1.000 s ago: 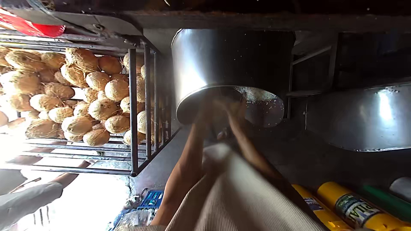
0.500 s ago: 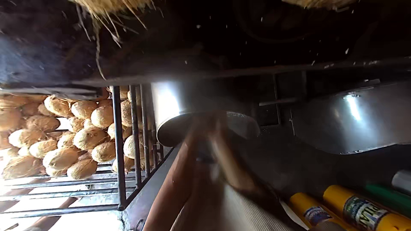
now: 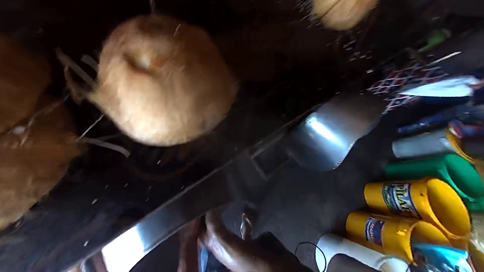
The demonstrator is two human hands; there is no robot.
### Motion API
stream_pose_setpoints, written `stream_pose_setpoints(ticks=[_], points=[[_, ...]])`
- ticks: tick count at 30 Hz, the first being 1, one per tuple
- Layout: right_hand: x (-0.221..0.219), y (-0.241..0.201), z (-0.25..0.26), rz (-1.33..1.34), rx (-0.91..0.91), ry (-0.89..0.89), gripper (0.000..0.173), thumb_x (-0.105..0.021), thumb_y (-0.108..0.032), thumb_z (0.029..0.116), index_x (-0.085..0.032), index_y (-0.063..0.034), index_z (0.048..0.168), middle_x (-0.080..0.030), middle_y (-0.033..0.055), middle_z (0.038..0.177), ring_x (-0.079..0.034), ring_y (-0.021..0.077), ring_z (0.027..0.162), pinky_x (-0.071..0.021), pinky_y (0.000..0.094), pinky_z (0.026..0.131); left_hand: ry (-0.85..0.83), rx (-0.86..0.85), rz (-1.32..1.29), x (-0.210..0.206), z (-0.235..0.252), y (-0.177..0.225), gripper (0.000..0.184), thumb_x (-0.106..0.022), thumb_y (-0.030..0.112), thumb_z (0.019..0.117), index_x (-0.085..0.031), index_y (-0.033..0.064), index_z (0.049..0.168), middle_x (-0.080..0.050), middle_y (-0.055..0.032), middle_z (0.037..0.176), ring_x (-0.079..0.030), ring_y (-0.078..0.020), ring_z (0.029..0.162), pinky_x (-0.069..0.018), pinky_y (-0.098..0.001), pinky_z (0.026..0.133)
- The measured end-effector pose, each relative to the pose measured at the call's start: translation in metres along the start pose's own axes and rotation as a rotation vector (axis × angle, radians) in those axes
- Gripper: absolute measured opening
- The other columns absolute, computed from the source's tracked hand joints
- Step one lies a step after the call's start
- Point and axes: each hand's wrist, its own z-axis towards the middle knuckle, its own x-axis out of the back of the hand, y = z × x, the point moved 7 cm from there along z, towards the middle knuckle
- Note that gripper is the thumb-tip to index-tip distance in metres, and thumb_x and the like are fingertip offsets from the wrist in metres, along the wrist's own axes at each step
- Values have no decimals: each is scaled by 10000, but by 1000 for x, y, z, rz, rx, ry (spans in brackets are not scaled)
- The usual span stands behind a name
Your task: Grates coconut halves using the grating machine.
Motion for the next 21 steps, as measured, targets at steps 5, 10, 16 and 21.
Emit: stream_pose_setpoints(ticks=[5,10,16,21], points=[[13,14,28,63,127,-55,417,-563,-331,1038,-517,-80,1367,-648,118,1186,-644,195,1044,-559,422,909,-12,-200,-308,-12,4,-3,370,-651,141,973,-578,-55,1279,-692,-118,1072,-671,-113,940,-581,-331,868],[12,1,18,-94,227,-67,525,-656,-287,987,-456,-13,1387,-650,104,1082,-654,135,918,-580,342,834,-101,-328,-503,-5,-5,11,366,-584,110,992,-480,-47,1306,-651,34,964,-636,4,820,-579,-238,777],[11,-21,6,9,170,-12,588,-659,-294,991,-386,-79,1465,-624,108,1199,-638,153,1033,-554,353,909,-55,-337,-535,-22,-12,30,422,-592,53,940,-402,-4,1313,-613,79,891,-625,22,754,-582,-218,714],[24,-1,24,-39,111,15,897,-757,-361,911,-215,-85,1571,-578,190,1303,-637,238,1097,-557,422,919,-58,-294,-516,-26,11,-20,778,-613,242,1003,-125,25,1569,-602,-85,1200,-639,-44,982,-571,-287,885]])
